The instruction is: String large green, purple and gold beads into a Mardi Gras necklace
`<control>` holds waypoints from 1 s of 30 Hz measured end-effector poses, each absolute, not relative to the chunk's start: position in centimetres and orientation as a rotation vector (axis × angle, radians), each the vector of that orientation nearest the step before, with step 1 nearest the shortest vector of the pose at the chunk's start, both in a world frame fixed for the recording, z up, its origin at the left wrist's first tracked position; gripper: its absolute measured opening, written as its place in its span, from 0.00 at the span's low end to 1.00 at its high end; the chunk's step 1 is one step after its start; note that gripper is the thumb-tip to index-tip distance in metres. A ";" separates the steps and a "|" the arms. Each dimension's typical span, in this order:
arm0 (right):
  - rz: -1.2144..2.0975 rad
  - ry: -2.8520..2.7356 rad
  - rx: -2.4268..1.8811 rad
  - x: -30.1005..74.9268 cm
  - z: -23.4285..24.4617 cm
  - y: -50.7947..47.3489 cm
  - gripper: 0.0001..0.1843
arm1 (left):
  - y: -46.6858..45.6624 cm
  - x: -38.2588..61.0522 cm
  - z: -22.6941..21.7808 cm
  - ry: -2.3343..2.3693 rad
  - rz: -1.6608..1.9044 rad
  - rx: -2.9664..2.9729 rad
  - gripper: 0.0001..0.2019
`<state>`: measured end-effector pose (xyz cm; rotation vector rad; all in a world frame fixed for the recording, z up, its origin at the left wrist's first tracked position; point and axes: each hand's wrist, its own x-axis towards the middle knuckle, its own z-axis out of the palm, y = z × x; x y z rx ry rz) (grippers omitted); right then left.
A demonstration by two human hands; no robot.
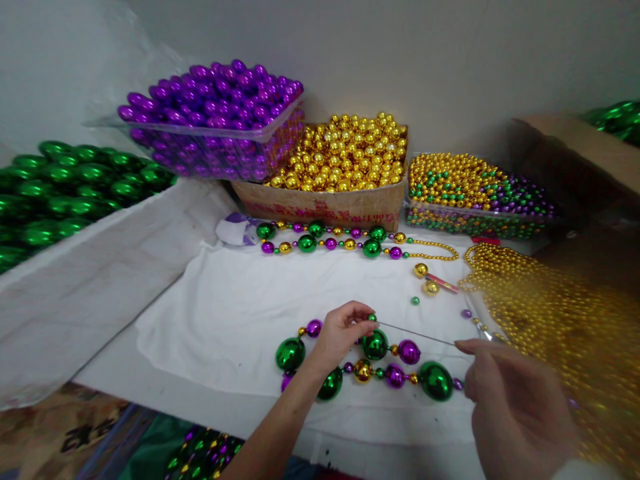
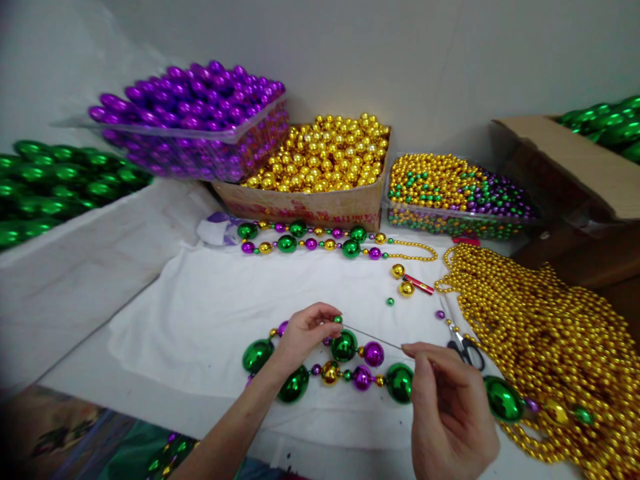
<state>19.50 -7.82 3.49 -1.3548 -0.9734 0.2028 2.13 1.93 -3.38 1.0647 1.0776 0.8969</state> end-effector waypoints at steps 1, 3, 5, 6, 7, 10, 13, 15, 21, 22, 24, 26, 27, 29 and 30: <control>0.194 -0.988 -1.358 19.5 3.6 -7.8 0.03 | 1.9 2.1 -3.4 1.087 0.907 1.094 0.11; 0.173 -1.015 -1.365 19.5 3.7 -7.9 0.03 | 1.8 2.2 -3.5 1.098 0.922 1.139 0.10; 0.149 -1.024 -1.369 19.4 3.9 -8.0 0.04 | 1.8 2.2 -3.6 1.104 0.932 1.163 0.10; 0.137 -1.020 -1.367 19.3 4.0 -8.1 0.04 | 1.8 2.2 -3.7 1.105 0.935 1.167 0.10; 0.127 -1.016 -1.368 19.3 4.1 -8.2 0.04 | 1.7 2.2 -3.7 1.107 0.937 1.168 0.10; 0.127 -0.994 -1.383 19.1 4.3 -8.3 0.03 | 1.7 2.2 -3.8 1.111 0.935 1.163 0.10; 0.117 -0.962 -1.408 19.1 4.3 -8.4 0.03 | 1.7 2.3 -3.8 1.114 0.932 1.131 0.11; 0.110 -0.966 -1.416 19.0 4.3 -8.3 0.03 | 1.7 2.3 -3.7 1.114 0.927 1.108 0.11; 0.136 -1.008 -1.361 19.0 3.8 -8.2 0.04 | 1.5 2.3 -3.0 1.109 0.939 1.086 0.10; 0.140 -1.024 -1.350 19.0 3.6 -8.2 0.05 | 1.4 2.4 -2.9 1.101 0.944 1.071 0.10; 0.148 -1.065 -1.330 19.0 3.3 -8.2 0.06 | 1.2 2.5 -2.5 1.082 0.952 1.012 0.11; 0.188 -1.104 -1.335 19.0 3.0 -8.1 0.06 | 0.9 2.9 -2.2 1.063 0.984 0.907 0.12; 0.225 -1.112 -1.344 18.9 2.7 -8.0 0.06 | 0.8 3.1 -2.1 1.054 1.017 0.844 0.13; 0.332 -1.089 -1.370 18.8 2.2 -7.8 0.04 | 0.6 3.6 -1.8 1.038 1.105 0.730 0.16; 0.394 -1.060 -1.380 18.7 1.9 -7.7 0.04 | 0.5 3.8 -1.7 1.034 1.153 0.686 0.18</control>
